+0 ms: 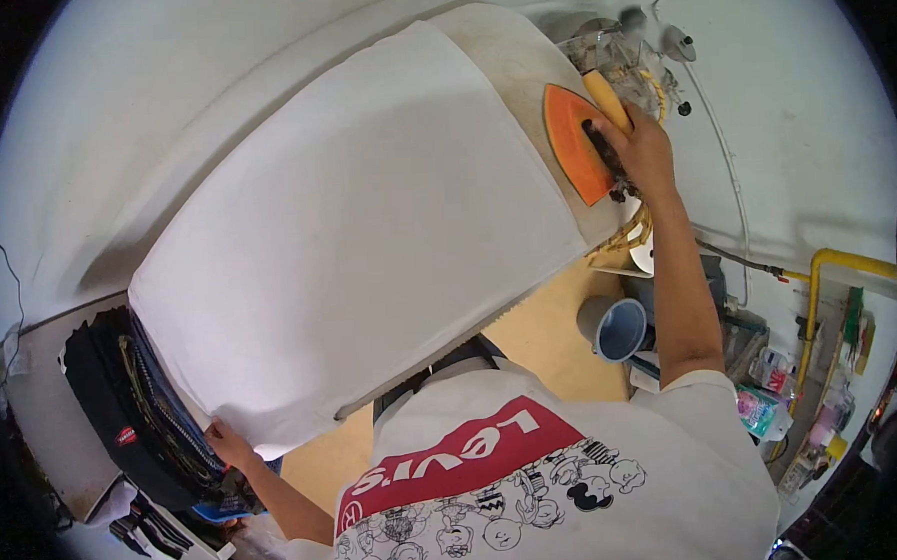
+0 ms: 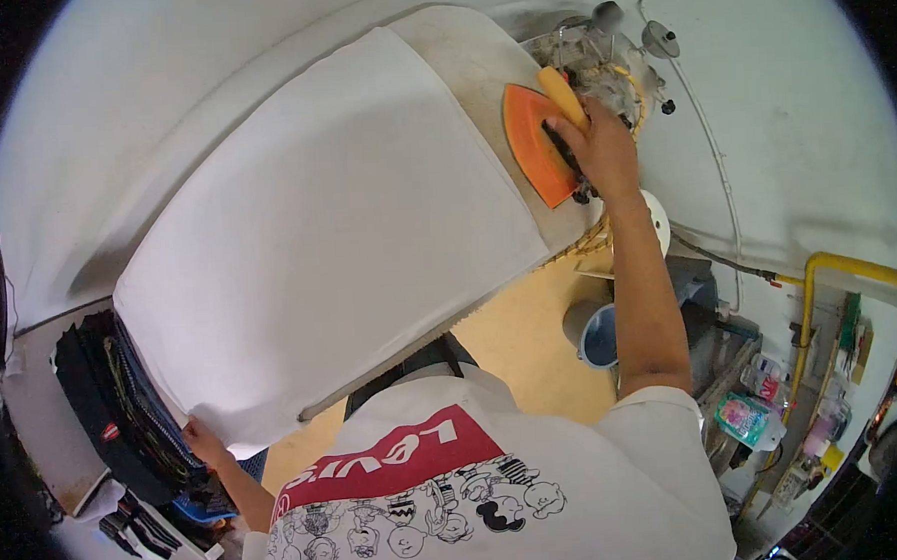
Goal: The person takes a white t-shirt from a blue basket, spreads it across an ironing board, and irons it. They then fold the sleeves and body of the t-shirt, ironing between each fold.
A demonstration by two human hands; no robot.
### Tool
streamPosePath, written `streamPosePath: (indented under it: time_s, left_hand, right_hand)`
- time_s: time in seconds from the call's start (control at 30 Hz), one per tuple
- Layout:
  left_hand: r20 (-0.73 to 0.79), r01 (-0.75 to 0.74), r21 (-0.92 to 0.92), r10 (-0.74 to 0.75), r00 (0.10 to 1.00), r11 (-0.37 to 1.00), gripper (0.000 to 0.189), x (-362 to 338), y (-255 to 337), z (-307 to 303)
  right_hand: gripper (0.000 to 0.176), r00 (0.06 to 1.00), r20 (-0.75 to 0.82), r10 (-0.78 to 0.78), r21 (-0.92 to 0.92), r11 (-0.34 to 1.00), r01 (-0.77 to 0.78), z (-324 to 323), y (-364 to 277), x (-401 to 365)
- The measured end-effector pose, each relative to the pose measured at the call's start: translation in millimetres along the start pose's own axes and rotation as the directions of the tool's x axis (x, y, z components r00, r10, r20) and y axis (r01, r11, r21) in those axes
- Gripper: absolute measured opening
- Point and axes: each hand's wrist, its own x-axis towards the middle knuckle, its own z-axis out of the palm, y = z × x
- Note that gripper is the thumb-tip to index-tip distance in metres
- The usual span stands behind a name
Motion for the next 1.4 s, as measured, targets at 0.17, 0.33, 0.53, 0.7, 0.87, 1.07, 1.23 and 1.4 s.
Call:
streamPosePath:
  time_s: [0.17,0.33,0.53,0.7,0.87,1.07,1.23,1.4]
  left_hand:
    - [-0.029,-0.019,0.066,0.02,0.999,0.998,0.041,-25,-18,1]
    - [-0.035,-0.061,0.034,0.062,0.997,0.998,0.044,-37,-8,-7]
    - [-0.034,-0.048,-0.17,0.043,0.998,0.984,0.041,-44,-12,-9]
    - [-0.009,-0.11,-0.265,0.112,0.994,0.958,0.037,-62,-31,-30]
    - [-0.023,-0.137,-0.446,0.142,0.99,0.884,0.031,-120,-65,-50]
    - [0.002,-0.061,-0.43,0.068,0.998,0.901,0.025,-193,-120,-59]
    - [-0.06,-0.073,-0.314,0.057,0.997,0.947,0.013,-199,-140,-48]
    - [-0.232,-0.416,0.028,0.41,0.882,0.909,0.023,-93,-42,-63]
  right_hand:
    - [0.046,0.964,-0.133,-0.231,-0.122,0.969,0.215,28,-20,-89]
    - [0.041,0.99,-0.061,-0.128,-0.008,0.992,0.128,84,-17,-151]
    - [0.05,0.999,-0.02,0.027,0.157,0.987,-0.023,80,-24,-138]
    - [0.061,0.987,0.158,0.033,0.069,0.997,-0.044,51,-18,-153]
    - [0.053,0.983,0.168,-0.07,0.19,0.981,0.037,46,24,-222]
    - [0.044,0.966,0.228,0.121,0.296,0.937,-0.187,54,79,-308]
    - [0.043,0.95,0.26,0.171,-0.143,0.98,-0.137,61,130,-308]
    - [0.055,0.962,-0.234,-0.142,-0.367,0.929,0.048,-9,85,-158]
